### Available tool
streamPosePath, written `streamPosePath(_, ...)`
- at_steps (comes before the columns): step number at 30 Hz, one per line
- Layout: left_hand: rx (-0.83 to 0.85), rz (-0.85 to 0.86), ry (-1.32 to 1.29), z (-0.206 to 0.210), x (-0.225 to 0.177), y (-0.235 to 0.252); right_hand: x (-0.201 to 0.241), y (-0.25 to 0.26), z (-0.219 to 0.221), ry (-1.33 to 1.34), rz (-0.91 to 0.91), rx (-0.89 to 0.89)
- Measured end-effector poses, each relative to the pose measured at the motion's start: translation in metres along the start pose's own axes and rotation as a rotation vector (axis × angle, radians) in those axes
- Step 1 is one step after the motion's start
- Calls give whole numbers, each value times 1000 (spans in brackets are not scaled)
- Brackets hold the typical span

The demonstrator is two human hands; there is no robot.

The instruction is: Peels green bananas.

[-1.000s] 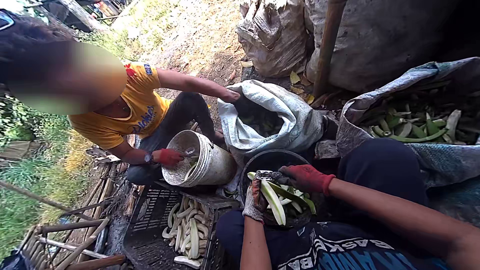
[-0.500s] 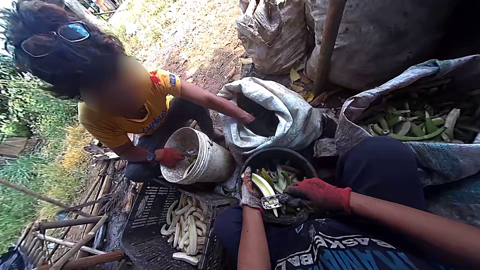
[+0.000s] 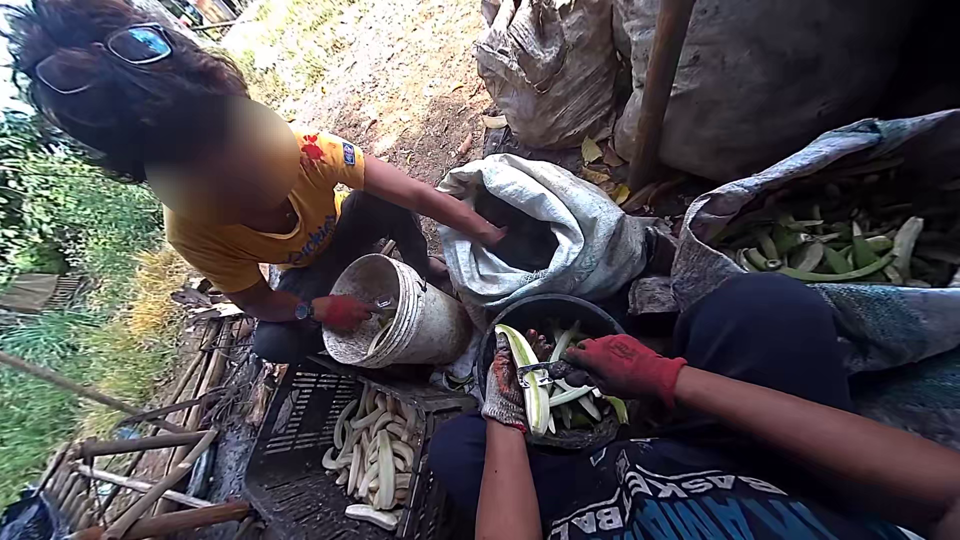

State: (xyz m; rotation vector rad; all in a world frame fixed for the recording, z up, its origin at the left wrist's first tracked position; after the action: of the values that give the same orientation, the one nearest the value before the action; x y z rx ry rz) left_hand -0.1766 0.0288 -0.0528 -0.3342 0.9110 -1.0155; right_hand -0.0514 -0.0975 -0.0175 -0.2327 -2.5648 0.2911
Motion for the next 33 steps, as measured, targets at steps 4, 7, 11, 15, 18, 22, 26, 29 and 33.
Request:
streamPosePath(4,33,38,24,-2,4,5,-9,17,-4,-10,78,-46)
streamPosePath(7,165,173,175,-4,3,2,-16,29,-10,-17,102,-60)
streamPosePath(11,44,111,194,20,4,-23,-21,40,-17,-38,121,-67)
streamPosePath(15,67,-3,163,-2,11,-9,-26,51,-30,-35,136,-63)
streamPosePath(18,69,12,285,-1,5,-13,-29,54,-41,-17,104,-36)
streamPosePath(22,234,-53,459,2,2,-13,-41,62,-50,-17,202,-64)
streamPosePath(26,15,72,494,-12,-11,4,-38,49,-49,20,167,-149)
streamPosePath(29,-89,191,561,-26,-25,14,-24,28,-28,-12,6,-12)
streamPosePath(33,-64,190,427,-25,-33,12,-35,10,-4,-89,167,220)
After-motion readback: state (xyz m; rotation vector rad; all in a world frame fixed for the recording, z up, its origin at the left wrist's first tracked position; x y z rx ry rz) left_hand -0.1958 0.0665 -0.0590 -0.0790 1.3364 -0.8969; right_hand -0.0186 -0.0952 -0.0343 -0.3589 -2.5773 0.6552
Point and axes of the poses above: each hand's wrist, its own y-axis towards the middle knuckle, its own z-axis out of the palm, x = y × z, the point moved 4 cm from there along y, towards the middle knuckle, and after that the axes turned 7 degrees about -x, right-handed, at the moved point
